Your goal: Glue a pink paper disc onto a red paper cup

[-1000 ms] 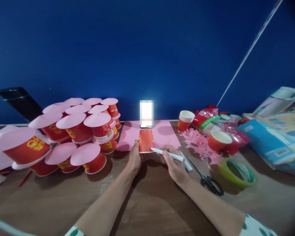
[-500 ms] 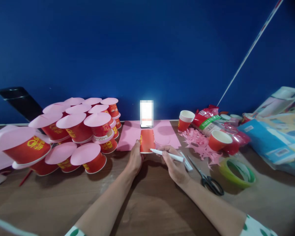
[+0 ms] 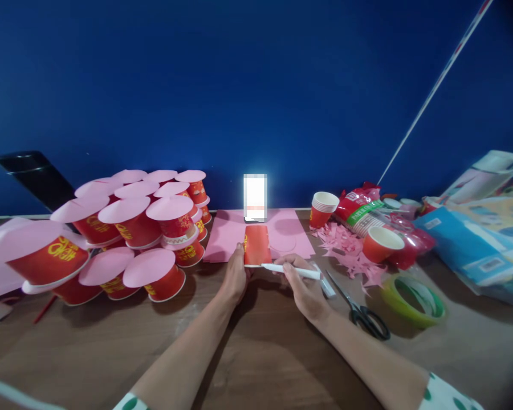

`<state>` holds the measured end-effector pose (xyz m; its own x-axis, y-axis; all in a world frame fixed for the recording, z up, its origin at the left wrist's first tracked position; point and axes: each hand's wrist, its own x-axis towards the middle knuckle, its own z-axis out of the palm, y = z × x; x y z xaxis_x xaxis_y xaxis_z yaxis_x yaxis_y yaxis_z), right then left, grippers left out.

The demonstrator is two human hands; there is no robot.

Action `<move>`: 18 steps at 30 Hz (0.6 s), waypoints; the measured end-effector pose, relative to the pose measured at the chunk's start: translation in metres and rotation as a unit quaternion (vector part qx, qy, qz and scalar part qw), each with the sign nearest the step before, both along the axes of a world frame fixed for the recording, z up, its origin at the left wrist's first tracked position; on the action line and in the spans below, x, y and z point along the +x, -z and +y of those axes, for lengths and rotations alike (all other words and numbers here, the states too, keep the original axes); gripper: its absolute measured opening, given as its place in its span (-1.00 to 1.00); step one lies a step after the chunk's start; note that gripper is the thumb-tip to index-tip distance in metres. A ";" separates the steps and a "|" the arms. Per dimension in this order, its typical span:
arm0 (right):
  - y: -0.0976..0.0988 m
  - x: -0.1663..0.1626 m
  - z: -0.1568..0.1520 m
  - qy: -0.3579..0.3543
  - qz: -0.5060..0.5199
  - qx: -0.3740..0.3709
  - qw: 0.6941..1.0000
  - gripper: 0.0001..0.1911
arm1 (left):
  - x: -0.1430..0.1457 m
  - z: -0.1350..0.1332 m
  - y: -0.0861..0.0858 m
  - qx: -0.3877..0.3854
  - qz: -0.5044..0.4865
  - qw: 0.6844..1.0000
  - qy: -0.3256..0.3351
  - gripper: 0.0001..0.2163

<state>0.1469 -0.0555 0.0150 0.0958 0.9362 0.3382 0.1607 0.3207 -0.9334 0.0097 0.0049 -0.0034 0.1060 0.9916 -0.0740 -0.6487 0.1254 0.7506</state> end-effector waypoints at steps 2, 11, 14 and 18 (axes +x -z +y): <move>0.000 0.000 0.000 0.005 0.002 0.001 1.000 -0.73 | 0.000 0.001 0.002 0.001 -0.004 1.000 -0.004 -0.67; -0.004 -0.001 0.000 0.007 0.013 -0.007 1.000 -0.71 | 0.000 0.001 0.003 0.022 0.013 1.000 0.015 -0.59; -0.004 0.000 -0.001 0.031 0.030 -0.003 0.999 -0.72 | -0.002 0.001 0.006 0.032 0.043 0.999 0.002 -0.59; -0.006 -0.001 -0.002 0.023 0.028 0.013 0.999 -0.77 | -0.004 0.002 0.011 0.012 0.078 0.996 -0.028 -0.66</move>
<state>0.1463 -0.0570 0.0208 0.1573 0.9218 0.3544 0.1230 0.3377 -0.9332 0.0057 0.0071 -0.0144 0.0385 0.9973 -0.0621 -0.5298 0.0731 0.8450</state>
